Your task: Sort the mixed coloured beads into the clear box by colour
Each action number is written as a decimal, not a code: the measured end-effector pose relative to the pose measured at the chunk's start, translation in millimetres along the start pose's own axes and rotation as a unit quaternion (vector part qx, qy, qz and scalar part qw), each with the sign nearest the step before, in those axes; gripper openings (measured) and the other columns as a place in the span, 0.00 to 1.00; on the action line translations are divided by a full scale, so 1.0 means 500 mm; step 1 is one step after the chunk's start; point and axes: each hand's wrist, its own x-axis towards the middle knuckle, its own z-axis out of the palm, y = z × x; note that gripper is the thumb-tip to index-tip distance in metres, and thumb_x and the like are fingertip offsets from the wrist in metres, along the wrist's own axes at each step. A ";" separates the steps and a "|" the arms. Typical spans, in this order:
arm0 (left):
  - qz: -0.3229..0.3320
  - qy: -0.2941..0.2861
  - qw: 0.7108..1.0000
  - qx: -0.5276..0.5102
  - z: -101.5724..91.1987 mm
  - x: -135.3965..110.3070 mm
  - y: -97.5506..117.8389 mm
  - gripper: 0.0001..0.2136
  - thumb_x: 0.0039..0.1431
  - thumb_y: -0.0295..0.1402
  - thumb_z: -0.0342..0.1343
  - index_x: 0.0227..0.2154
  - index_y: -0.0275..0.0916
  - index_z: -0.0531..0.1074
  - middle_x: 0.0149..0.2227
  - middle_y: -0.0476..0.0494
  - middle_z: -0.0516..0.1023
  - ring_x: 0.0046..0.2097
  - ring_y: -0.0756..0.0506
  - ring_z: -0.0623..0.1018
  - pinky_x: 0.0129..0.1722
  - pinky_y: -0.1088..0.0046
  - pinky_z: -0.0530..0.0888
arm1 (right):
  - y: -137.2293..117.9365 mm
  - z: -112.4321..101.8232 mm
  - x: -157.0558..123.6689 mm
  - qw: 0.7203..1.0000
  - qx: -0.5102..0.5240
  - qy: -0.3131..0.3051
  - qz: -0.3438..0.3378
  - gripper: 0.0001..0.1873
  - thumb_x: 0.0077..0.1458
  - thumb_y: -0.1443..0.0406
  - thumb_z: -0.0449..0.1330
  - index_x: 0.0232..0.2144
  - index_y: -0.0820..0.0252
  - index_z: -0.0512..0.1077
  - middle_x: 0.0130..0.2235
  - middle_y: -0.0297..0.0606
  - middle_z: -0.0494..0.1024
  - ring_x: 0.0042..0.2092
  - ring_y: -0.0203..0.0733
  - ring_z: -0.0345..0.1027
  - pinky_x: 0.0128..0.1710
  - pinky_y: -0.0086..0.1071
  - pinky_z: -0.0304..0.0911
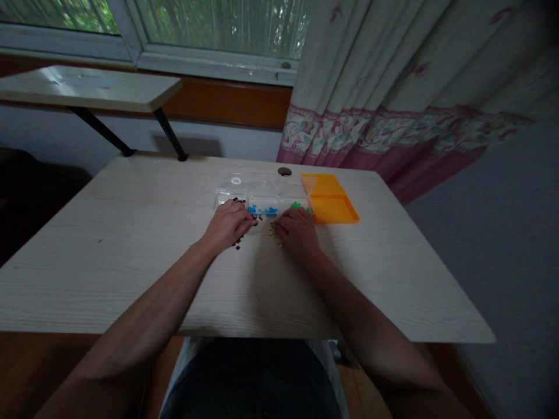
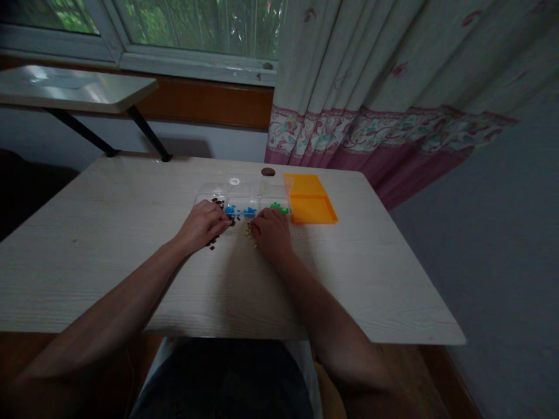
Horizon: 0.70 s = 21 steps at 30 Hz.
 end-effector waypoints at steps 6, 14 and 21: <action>-0.164 0.206 0.965 0.011 -0.009 0.000 -0.024 0.10 0.65 0.39 0.52 0.34 0.41 0.75 0.35 0.43 0.74 0.43 0.41 0.71 0.48 0.59 0.65 | -0.002 -0.001 -0.001 1.000 0.008 0.001 0.001 0.08 0.60 0.63 0.60 0.35 0.55 0.79 0.40 0.41 0.76 0.46 0.48 0.62 0.49 0.41 0.55; -0.227 0.241 0.943 0.035 -0.010 -0.009 -0.053 0.10 0.64 0.39 0.53 0.37 0.43 0.78 0.34 0.43 0.71 0.43 0.39 0.68 0.48 0.57 0.64 | -0.004 -0.006 0.000 1.000 0.010 -0.002 -0.001 0.08 0.60 0.63 0.60 0.36 0.57 0.80 0.40 0.41 0.76 0.46 0.48 0.63 0.49 0.41 0.56; -0.181 0.225 0.957 0.010 -0.011 -0.003 -0.032 0.10 0.65 0.38 0.52 0.38 0.43 0.78 0.35 0.43 0.72 0.43 0.41 0.69 0.47 0.60 0.66 | -0.001 0.004 0.004 0.998 0.059 0.030 0.000 0.07 0.59 0.64 0.61 0.35 0.56 0.80 0.39 0.41 0.77 0.45 0.46 0.65 0.50 0.41 0.57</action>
